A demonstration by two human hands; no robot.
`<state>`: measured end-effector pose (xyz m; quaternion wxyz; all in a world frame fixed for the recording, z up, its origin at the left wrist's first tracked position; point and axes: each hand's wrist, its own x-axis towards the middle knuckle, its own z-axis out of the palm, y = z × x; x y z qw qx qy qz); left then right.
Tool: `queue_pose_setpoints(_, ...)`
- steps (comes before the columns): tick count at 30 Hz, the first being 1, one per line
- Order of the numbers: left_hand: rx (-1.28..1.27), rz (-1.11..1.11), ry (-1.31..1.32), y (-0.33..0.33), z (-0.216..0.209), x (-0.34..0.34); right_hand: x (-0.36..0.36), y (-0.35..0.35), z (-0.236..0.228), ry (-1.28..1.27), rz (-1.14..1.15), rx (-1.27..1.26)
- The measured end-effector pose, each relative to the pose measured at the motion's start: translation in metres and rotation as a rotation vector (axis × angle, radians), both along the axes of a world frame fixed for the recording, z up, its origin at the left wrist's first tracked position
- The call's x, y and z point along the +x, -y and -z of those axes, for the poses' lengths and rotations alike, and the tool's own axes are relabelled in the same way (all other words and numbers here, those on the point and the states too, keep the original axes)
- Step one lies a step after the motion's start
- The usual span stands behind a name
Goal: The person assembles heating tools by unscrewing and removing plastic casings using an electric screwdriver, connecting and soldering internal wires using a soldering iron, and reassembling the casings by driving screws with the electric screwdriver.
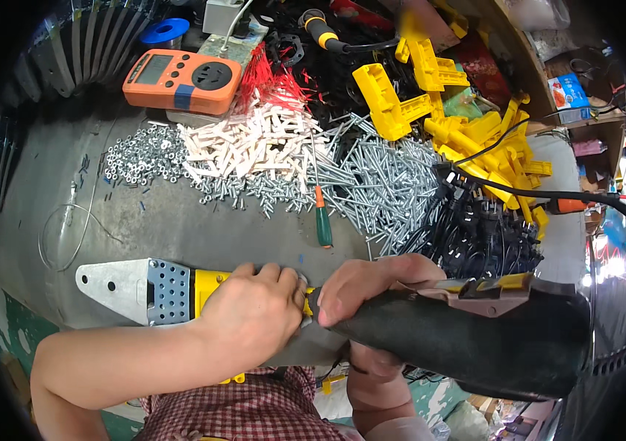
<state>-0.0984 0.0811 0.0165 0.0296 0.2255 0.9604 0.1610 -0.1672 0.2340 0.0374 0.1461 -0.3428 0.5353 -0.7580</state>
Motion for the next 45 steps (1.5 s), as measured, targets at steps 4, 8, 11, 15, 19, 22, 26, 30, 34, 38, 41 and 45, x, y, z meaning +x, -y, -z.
queue_pose_setpoints(4, 0.019, -0.071, -0.012, -0.003, 0.003, 0.001, 0.011, -0.003, -0.015, -0.181, 0.1, 0.074)
queue_pose_setpoints(8, -0.023, -0.03, 0.034, -0.005, 0.003, 0.003, 0.026, -0.007, -0.023, -0.008, 0.259, -0.023)
queue_pose_setpoints(11, -0.021, -0.039, 0.031, -0.002, 0.004, 0.003, 0.034, -0.002, -0.02, -0.098, 0.276, -0.017)
queue_pose_setpoints(15, -0.032, -0.032, 0.067, -0.002, 0.003, 0.002, 0.038, -0.005, -0.023, -0.021, 0.259, -0.056)
queue_pose_setpoints(19, -0.039, -0.016, 0.093, 0.0, 0.003, 0.002, 0.033, 0.0, -0.019, -0.022, 0.26, 0.064)
queue_pose_setpoints(22, -0.035, -0.009, 0.08, 0.001, 0.003, 0.003, 0.017, -0.003, -0.009, -0.069, 0.06, -0.021)
queue_pose_setpoints(26, -0.015, -0.009, 0.106, 0.001, 0.006, 0.002, 0.001, -0.004, -0.002, -0.165, -0.191, -0.08)
queue_pose_setpoints(30, 0.003, -0.036, -0.017, -0.001, 0.007, 0.004, 0.005, -0.008, 0.002, -0.262, -0.188, -0.037)
queue_pose_setpoints(34, -0.022, -0.049, 0.047, -0.002, 0.005, 0.005, 0.023, -0.006, -0.006, -0.385, -0.058, 0.03)
queue_pose_setpoints(38, -0.039, -0.068, 0.01, -0.005, 0.008, 0.006, 0.022, -0.002, 0.009, -0.224, 0.146, -0.076)
queue_pose_setpoints(41, -0.042, -0.072, 0.013, -0.005, 0.008, 0.006, 0.02, 0.0, 0.009, -0.223, 0.194, -0.15)
queue_pose_setpoints(45, 0.013, -0.076, 0.007, -0.005, 0.011, 0.003, 0.023, 0.004, 0.0, -0.32, 0.115, -0.083)
